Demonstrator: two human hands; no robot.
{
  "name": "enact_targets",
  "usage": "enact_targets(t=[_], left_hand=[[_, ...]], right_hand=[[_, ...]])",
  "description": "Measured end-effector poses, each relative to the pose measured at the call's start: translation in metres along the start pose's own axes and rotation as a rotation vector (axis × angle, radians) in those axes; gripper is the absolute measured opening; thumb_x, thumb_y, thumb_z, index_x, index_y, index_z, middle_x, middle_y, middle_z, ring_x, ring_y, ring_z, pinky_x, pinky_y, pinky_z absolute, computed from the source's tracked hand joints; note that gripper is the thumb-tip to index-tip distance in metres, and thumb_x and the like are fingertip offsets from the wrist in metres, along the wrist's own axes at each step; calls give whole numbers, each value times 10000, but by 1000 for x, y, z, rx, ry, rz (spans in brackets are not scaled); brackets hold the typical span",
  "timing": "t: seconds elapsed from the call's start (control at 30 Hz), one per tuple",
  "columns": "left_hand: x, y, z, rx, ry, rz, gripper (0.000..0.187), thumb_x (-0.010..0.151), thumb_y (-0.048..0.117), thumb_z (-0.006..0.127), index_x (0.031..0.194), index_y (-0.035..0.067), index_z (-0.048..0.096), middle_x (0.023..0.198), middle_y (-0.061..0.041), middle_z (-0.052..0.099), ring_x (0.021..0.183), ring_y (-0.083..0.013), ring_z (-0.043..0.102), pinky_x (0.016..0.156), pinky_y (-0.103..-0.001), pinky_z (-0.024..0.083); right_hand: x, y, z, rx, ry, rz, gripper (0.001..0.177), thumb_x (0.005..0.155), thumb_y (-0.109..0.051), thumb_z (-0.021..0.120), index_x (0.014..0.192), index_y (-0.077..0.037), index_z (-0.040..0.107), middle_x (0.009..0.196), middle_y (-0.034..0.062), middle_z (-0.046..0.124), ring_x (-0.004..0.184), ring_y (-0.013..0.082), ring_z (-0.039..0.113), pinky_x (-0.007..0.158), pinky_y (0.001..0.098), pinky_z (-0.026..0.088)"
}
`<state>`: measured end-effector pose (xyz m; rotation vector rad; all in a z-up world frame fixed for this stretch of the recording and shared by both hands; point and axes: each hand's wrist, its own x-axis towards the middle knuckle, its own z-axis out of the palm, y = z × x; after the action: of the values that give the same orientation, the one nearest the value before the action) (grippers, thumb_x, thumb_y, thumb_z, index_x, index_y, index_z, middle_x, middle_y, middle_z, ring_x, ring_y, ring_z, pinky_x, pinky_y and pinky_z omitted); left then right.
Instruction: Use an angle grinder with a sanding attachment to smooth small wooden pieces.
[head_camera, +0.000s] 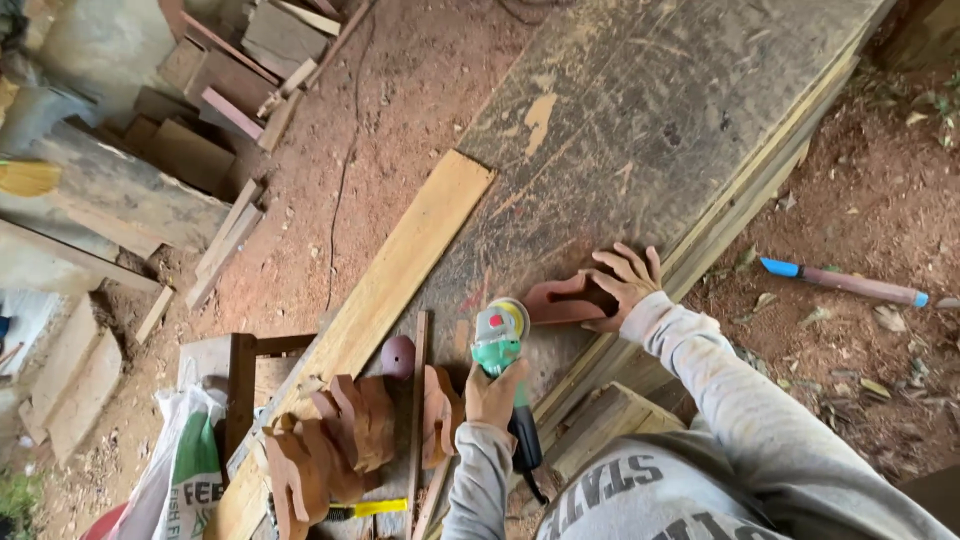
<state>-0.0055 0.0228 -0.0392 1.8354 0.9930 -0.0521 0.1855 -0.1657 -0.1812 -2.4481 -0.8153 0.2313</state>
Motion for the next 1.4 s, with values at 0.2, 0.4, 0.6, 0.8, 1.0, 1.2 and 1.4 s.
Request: enact_targets(t=[0.2, 0.4, 0.6, 0.8, 1.0, 1.2, 1.4], left_hand=[[-43, 80, 5, 1, -37, 61, 412, 767, 379, 860, 924, 84, 619, 708, -32, 507, 701, -159, 510, 632, -361, 378], [-28, 53, 21, 60, -81, 82, 507, 778, 471, 865, 919, 91, 559, 658, -24, 468, 611, -160, 447, 578, -348, 362], [-25, 48, 31, 135, -132, 80, 514, 805, 486, 846, 948, 96, 544, 656, -25, 499, 611, -154, 483, 576, -349, 371], [-27, 51, 43, 183, -206, 43, 681, 772, 560, 837, 1100, 29, 563, 835, -140, 605, 813, -291, 631, 706, -433, 456], [-29, 51, 49, 222, -252, 21, 803, 751, 606, 844, 1187, -6, 561, 982, -236, 660, 981, -422, 681, 802, -528, 507], [-37, 65, 55, 309, -235, 0, 824, 731, 600, 818, 1251, 10, 576, 1143, -285, 681, 1165, -510, 628, 956, -599, 495], [-29, 61, 57, 405, -196, -59, 793, 710, 631, 790, 1268, 109, 577, 1214, -219, 684, 1231, -438, 612, 1019, -582, 487]], right_hand=[[1, 2, 12, -39, 85, 3, 954, 564, -835, 711, 1393, -391, 554, 1629, -145, 272, 1569, 213, 134, 1277, 471, -89], [2, 4, 11, 8, 74, 2, 967, 517, -770, 749, 1392, -440, 503, 1611, -148, 281, 1561, 242, 151, 1278, 539, -33], [1, 1, 12, 42, 178, -22, 922, 514, -725, 779, 1358, -446, 533, 1592, -147, 329, 1553, 233, 188, 1269, 522, -38], [1, 2, 14, 39, 221, -32, 927, 477, -664, 813, 1336, -439, 545, 1582, -151, 350, 1543, 227, 219, 1267, 532, -1], [2, 4, 17, 69, 215, -25, 872, 522, -617, 782, 1340, -421, 552, 1584, -138, 350, 1556, 217, 207, 1265, 538, 5], [3, 6, 22, 69, 238, -25, 739, 628, -555, 769, 1329, -422, 578, 1576, -145, 369, 1557, 208, 212, 1273, 532, -9], [4, 9, 28, 81, 285, -44, 781, 588, -591, 771, 1325, -427, 569, 1569, -146, 382, 1551, 210, 233, 1271, 519, -3]])
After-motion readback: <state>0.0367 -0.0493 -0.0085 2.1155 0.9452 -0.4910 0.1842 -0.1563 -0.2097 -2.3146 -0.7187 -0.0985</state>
